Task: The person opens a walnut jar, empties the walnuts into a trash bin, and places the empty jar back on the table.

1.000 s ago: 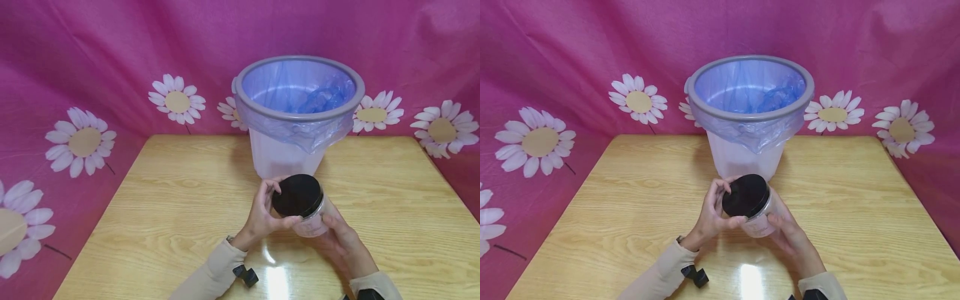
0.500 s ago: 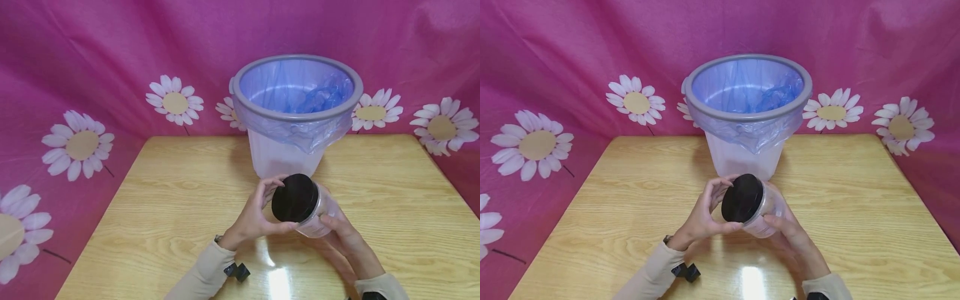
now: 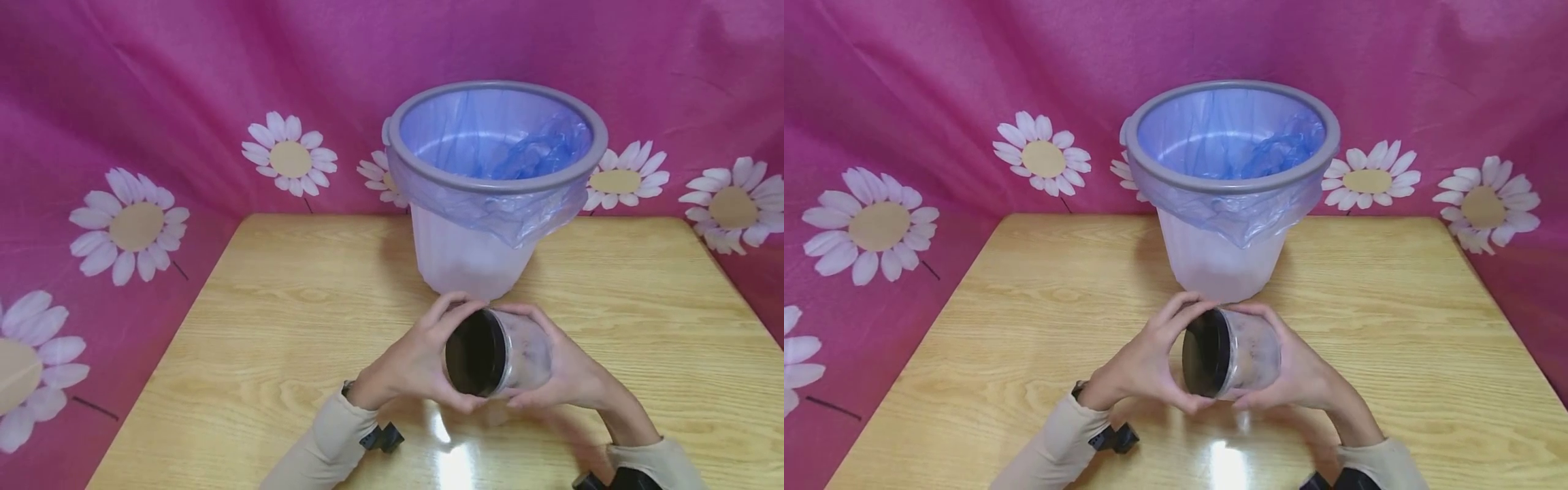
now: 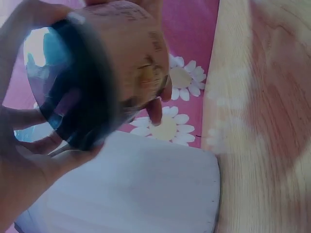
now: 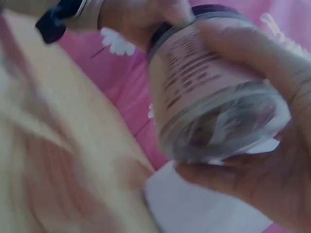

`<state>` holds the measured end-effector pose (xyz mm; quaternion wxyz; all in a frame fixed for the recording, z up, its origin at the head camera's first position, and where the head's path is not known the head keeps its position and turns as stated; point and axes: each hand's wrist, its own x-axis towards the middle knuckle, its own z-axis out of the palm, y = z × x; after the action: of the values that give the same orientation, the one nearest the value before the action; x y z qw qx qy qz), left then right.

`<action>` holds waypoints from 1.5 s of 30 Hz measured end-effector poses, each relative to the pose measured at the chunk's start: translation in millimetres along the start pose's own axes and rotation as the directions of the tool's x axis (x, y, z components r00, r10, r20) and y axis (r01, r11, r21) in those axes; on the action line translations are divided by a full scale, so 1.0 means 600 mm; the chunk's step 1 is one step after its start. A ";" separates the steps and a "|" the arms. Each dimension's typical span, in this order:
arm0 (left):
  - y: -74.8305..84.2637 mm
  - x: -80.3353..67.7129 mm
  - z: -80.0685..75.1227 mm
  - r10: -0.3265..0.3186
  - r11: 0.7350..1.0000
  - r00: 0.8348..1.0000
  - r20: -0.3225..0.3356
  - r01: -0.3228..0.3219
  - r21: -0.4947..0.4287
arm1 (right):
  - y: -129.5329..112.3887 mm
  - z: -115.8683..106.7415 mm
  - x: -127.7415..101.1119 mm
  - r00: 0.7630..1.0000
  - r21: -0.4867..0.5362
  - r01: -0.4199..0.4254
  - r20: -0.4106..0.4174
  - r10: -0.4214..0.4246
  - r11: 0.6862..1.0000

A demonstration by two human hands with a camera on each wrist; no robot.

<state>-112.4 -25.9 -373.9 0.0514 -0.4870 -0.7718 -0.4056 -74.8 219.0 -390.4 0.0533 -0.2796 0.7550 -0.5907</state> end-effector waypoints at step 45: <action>-0.029 -0.002 -0.007 0.192 0.903 0.961 -0.198 -0.094 0.419 | -0.066 0.041 0.078 0.988 -0.777 0.022 -0.081 -0.135 0.630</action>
<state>-126.7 -32.9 -381.8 0.2718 -0.4701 -0.7894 -0.2865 -89.9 169.4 -349.4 -0.1471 -0.2685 0.9240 -0.2292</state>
